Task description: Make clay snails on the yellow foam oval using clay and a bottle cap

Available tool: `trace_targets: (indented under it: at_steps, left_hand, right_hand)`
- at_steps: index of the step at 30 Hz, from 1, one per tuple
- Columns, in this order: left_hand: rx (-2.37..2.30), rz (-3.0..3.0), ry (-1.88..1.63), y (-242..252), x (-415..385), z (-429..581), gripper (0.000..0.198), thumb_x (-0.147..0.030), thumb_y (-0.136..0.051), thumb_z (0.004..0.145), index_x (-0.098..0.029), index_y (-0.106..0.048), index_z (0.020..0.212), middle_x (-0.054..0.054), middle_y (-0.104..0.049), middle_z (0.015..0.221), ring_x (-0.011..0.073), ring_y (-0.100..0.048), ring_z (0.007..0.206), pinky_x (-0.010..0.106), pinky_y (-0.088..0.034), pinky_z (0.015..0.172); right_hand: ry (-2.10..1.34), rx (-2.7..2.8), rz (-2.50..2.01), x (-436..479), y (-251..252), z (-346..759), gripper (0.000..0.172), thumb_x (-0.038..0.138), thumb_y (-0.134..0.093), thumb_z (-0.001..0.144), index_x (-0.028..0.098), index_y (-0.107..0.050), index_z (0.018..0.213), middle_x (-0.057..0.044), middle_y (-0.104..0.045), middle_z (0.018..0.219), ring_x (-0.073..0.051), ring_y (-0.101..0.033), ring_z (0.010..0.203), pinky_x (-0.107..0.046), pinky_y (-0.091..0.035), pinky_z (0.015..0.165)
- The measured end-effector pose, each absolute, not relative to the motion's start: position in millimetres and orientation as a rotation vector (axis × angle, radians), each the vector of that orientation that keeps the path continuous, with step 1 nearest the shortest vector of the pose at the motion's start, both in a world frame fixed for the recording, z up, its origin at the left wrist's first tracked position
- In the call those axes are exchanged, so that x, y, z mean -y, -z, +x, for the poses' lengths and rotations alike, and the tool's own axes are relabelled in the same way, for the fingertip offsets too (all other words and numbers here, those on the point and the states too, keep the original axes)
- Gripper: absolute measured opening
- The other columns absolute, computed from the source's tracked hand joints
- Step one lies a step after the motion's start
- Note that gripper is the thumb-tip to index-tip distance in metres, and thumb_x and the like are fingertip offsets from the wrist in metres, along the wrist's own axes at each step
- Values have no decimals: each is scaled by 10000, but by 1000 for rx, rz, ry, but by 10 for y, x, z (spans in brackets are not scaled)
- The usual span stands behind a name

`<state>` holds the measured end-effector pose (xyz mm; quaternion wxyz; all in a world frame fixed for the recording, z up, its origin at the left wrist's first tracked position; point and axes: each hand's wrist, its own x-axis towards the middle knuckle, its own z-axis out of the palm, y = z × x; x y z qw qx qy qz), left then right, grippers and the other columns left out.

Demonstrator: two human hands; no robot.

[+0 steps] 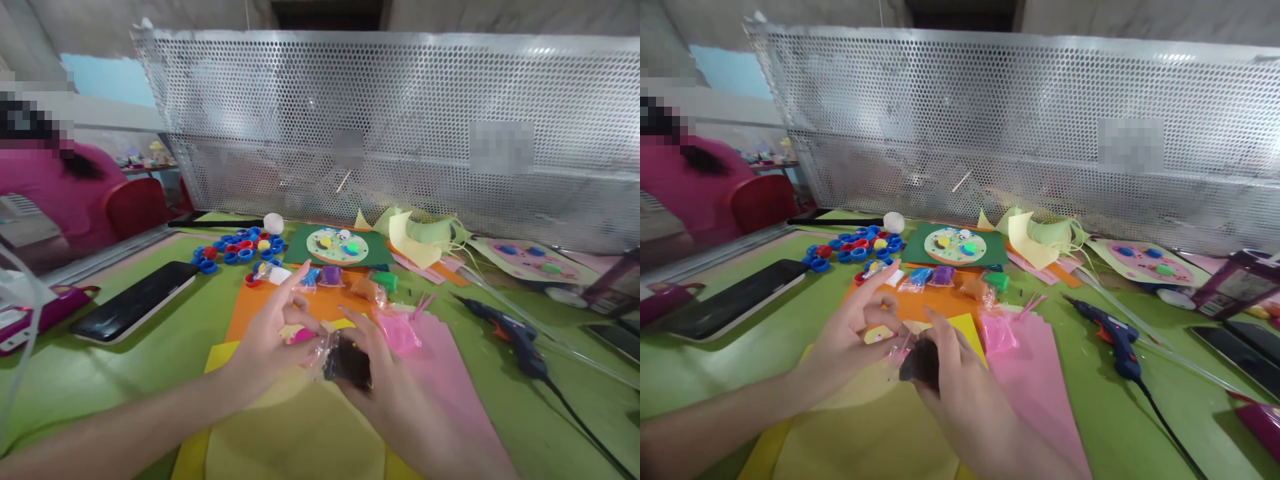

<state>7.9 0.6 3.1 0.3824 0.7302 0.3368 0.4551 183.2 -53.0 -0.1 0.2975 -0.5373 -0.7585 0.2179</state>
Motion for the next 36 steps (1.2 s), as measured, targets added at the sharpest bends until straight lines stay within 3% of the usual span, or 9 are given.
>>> trace_targets:
  at_steps: [4, 7, 14, 19, 24, 28, 31, 36]
  left_hand:
    - [-924, 1832, -1120, -40, 12, 72, 821, -283, -647, 758, -229, -154, 1413, 15, -695, 669, 245, -538, 1002, 329, -485, 731]
    - [-1005, 1824, -1079, -69, 30, 59, 839, -279, -652, 754, -217, -141, 1417, 10, -698, 673, 245, -492, 1060, 393, -375, 913]
    - [-1026, 1611, -1040, -144, 68, 99, 856, -310, -678, 720, -219, -173, 1405, 1, -654, 645, 246, -529, 992, 297, -451, 675]
    - [-949, 1297, -906, -133, -103, 76, 817, -253, -717, 679, -167, -274, 1360, -33, -660, 668, 155, -620, 717, 255, -429, 663]
    - [-909, 1089, -948, -99, -252, 28, 656, -287, -667, 739, -144, -378, 1310, -8, -701, 720, 163, -634, 865, 253, -406, 755]
    - [-867, 1069, -923, -125, -225, 16, 809, -229, -749, 643, -167, -345, 1341, 3, -722, 737, 168, -648, 795, 251, -406, 721]
    - [-852, 1035, -940, -150, -202, 25, 846, -173, -775, 591, -163, -364, 1330, -19, -706, 662, 146, -643, 695, 237, -405, 676]
    - [-782, 1009, -974, -165, -210, 40, 925, -162, -808, 524, -126, -357, 1330, -30, -671, 594, 142, -617, 634, 223, -390, 598]
  right_hand:
    - [-613, 2000, -1484, 519, -7, 1814, 560, 56, -545, 724, 187, -336, 1226, -61, -626, 1058, -207, -583, 1001, -345, -509, 780]
    - [-631, 1998, -1439, 508, 6, 1814, 566, 45, -543, 722, 194, -331, 1225, -57, -623, 1065, -198, -582, 997, -336, -499, 790]
    - [-643, 1983, -1358, 518, 36, 1837, 550, 78, -517, 731, 222, -323, 1224, -20, -633, 1035, -183, -585, 973, -326, -491, 795]
    - [-587, 1882, -1439, 457, 80, 1879, 503, 173, -508, 746, 245, -347, 1218, -23, -629, 1027, -202, -591, 952, -362, -495, 782]
    - [-379, 1787, -1510, 377, 92, 1970, 389, 270, -561, 724, 291, -474, 1102, -43, -646, 952, -251, -606, 922, -405, -508, 753]
    - [-303, 1777, -1513, 363, 95, 1965, 403, 274, -573, 703, 325, -494, 1095, -40, -660, 904, -263, -616, 891, -410, -520, 717]
    - [-352, 1781, -1496, 367, 111, 1924, 459, 244, -518, 724, 274, -429, 1173, -44, -653, 980, -246, -611, 938, -385, -522, 717]
    - [-391, 1789, -1482, 350, 147, 1903, 286, 263, -491, 733, 229, -498, 1017, -72, -587, 1157, -232, -590, 1006, -345, -516, 738]
